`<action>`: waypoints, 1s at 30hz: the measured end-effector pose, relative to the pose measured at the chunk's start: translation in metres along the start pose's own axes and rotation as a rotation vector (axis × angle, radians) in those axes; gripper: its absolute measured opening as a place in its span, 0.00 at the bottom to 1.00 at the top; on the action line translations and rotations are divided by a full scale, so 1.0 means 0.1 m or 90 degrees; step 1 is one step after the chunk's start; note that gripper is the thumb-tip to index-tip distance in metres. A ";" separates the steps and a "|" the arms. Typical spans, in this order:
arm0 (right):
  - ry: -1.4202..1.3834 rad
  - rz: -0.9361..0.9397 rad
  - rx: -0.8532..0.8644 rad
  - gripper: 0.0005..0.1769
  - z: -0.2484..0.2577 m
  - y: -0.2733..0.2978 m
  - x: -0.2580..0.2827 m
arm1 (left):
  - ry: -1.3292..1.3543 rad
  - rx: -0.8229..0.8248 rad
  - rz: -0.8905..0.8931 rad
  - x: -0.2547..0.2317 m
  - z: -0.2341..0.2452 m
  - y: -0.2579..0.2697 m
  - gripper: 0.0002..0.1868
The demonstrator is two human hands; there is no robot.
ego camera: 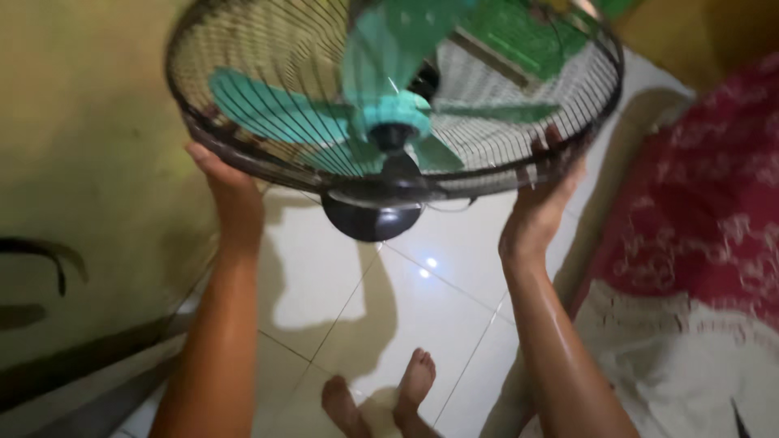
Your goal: The person removes the front fan cage, then reattaches it to the standing electric fan. The hands manipulate the cage and align it with the fan head, completing the reassembly.
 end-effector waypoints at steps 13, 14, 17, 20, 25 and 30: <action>0.078 0.163 -0.068 0.32 -0.29 0.17 0.24 | -0.256 -0.053 -0.154 0.45 0.56 -0.05 0.47; 0.099 0.184 -0.059 0.31 -0.29 0.17 0.22 | -0.291 -0.147 -0.049 0.56 0.73 -0.04 0.47; 0.138 0.260 -0.046 0.30 -0.20 0.16 0.22 | 0.041 -0.006 -0.159 0.44 0.58 -0.12 0.45; 0.128 0.319 -0.008 0.28 -0.19 0.11 0.13 | -0.060 -0.063 -0.261 0.37 0.62 -0.17 0.40; 0.133 0.359 -0.006 0.30 -0.22 -0.12 0.11 | -0.143 -0.062 -0.320 0.10 0.41 -0.37 0.38; 0.058 0.442 0.032 0.32 -0.20 -0.08 0.08 | -0.086 -0.023 -0.363 -0.24 0.08 -0.25 0.43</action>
Point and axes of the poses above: each hand's wrist, its own y-axis away from the middle knuckle, its own z-axis out of the back of the hand, x = y × z, the point moved 8 cm from there along -y, towards the middle knuckle, and after that the axes turned 1 degree about x, right-handed, at the moved point
